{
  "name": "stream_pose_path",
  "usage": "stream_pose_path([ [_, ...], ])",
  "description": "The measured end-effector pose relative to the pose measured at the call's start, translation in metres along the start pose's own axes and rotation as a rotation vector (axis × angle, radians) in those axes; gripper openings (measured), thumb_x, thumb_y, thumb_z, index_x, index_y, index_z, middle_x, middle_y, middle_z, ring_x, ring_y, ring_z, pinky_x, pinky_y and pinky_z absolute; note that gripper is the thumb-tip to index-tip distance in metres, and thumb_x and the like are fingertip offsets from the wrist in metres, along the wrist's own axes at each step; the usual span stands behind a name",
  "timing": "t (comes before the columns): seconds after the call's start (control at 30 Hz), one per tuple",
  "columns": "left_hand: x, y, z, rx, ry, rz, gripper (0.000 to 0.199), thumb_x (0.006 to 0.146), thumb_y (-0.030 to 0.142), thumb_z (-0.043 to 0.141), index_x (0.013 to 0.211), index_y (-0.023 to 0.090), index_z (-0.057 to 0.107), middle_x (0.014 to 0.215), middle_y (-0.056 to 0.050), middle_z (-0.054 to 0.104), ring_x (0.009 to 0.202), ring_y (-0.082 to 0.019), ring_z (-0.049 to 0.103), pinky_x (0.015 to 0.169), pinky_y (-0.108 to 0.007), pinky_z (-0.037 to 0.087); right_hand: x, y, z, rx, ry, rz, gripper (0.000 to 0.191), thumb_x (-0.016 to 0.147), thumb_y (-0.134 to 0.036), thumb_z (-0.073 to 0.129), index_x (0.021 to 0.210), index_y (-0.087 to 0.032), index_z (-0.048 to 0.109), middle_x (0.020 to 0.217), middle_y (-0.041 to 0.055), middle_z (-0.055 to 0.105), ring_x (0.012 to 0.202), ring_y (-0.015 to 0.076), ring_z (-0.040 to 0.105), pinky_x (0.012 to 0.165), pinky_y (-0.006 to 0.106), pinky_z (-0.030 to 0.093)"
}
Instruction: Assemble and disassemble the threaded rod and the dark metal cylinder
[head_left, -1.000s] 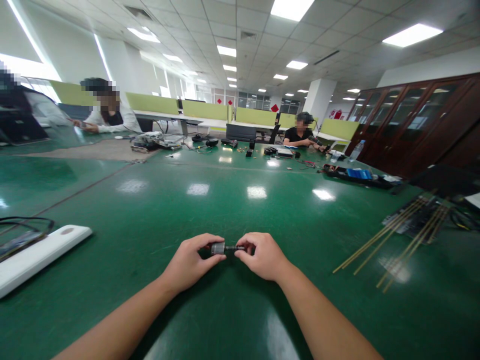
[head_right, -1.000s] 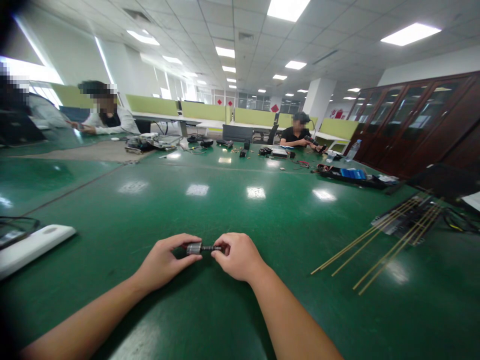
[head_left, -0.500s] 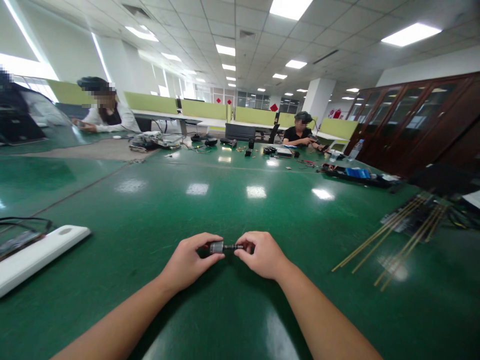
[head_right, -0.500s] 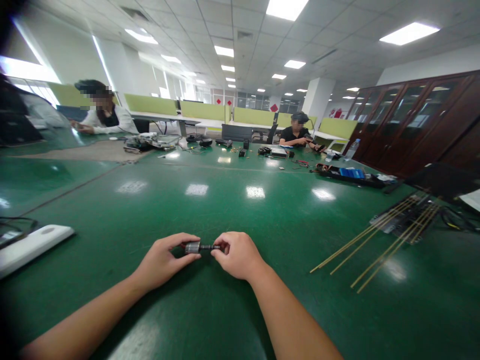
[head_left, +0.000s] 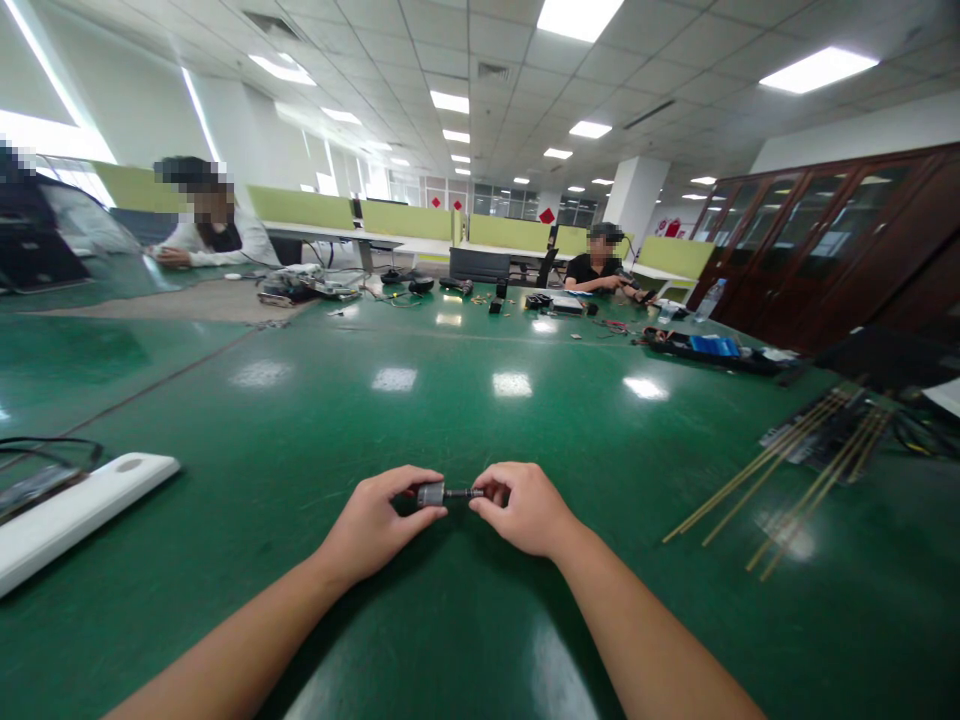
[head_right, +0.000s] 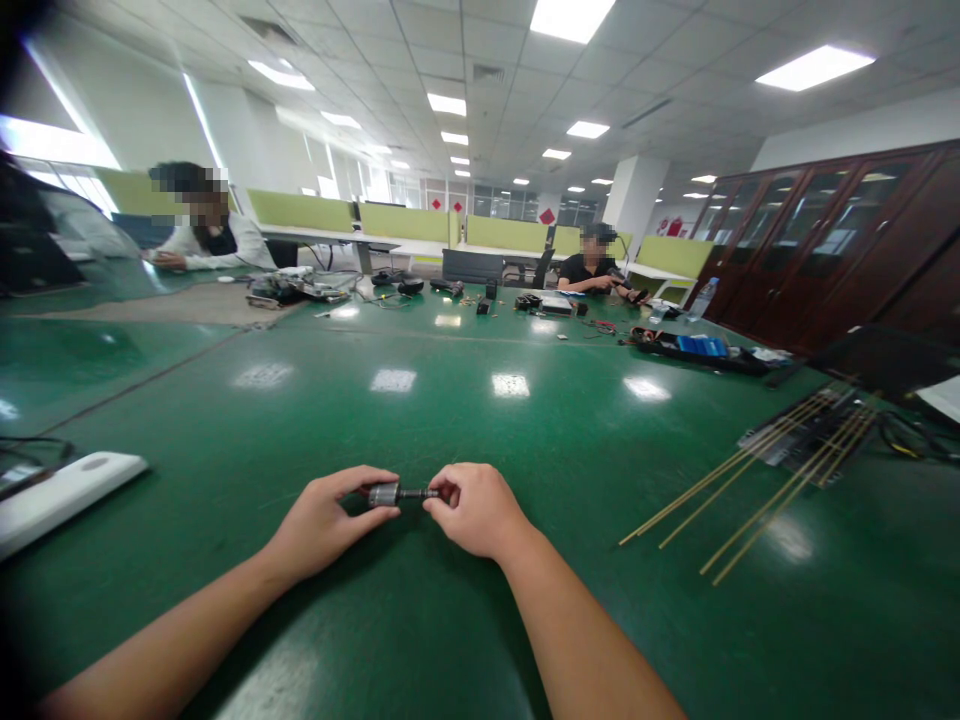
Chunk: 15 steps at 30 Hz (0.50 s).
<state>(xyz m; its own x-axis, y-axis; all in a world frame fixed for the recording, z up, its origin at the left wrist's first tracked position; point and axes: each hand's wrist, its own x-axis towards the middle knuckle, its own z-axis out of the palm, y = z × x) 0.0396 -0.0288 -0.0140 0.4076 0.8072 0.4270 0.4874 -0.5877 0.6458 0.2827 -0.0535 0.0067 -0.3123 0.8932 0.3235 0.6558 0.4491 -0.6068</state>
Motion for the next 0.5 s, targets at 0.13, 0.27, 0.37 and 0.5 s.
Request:
stream_pose_path([
  [0.13, 0.0003, -0.0014, 0.0004, 0.011, 0.016, 0.014, 0.031, 0.081, 0.037, 0.073, 0.109, 0.026, 0.068, 0.103, -0.003, 0.071, 0.094, -0.021, 0.066, 0.086, -0.034, 0.054, 0.0005, 0.0009, -0.0002, -0.005, -0.005, 0.01, 0.01, 0.081, -0.025, 0.07, 0.09, -0.02, 0.071, 0.075, 0.0007, 0.066, 0.064, 0.0127, 0.056, 0.062, 0.025, 0.043],
  [0.27, 0.0004, -0.0025, 0.0003, 0.018, 0.013, 0.007, 0.031, 0.08, 0.037, 0.074, 0.109, 0.026, 0.068, 0.104, -0.003, 0.071, 0.095, -0.021, 0.066, 0.088, -0.035, 0.053, 0.0006, 0.002, -0.0006, 0.001, 0.0, 0.009, 0.01, 0.081, -0.026, 0.07, 0.089, -0.02, 0.071, 0.075, 0.0005, 0.065, 0.064, 0.0127, 0.056, 0.062, 0.025, 0.043],
  [0.37, 0.0005, -0.003, 0.0002, 0.016, 0.004, -0.002, 0.031, 0.081, 0.037, 0.074, 0.11, 0.027, 0.068, 0.105, -0.002, 0.071, 0.096, -0.021, 0.066, 0.089, -0.035, 0.052, 0.0004, 0.0032, -0.0008, 0.01, 0.0, 0.01, 0.01, 0.082, -0.026, 0.07, 0.09, -0.02, 0.071, 0.075, 0.0004, 0.065, 0.063, 0.0125, 0.056, 0.061, 0.024, 0.043],
  [0.5, 0.0005, -0.0035, 0.0004, 0.008, 0.01, -0.001, 0.032, 0.08, 0.038, 0.074, 0.11, 0.027, 0.067, 0.104, -0.003, 0.071, 0.095, -0.021, 0.066, 0.088, -0.035, 0.053, 0.0004, 0.0044, -0.0011, 0.013, -0.002, 0.022, 0.01, 0.081, -0.026, 0.07, 0.09, -0.02, 0.071, 0.075, 0.0005, 0.065, 0.063, 0.0122, 0.057, 0.061, 0.024, 0.043],
])
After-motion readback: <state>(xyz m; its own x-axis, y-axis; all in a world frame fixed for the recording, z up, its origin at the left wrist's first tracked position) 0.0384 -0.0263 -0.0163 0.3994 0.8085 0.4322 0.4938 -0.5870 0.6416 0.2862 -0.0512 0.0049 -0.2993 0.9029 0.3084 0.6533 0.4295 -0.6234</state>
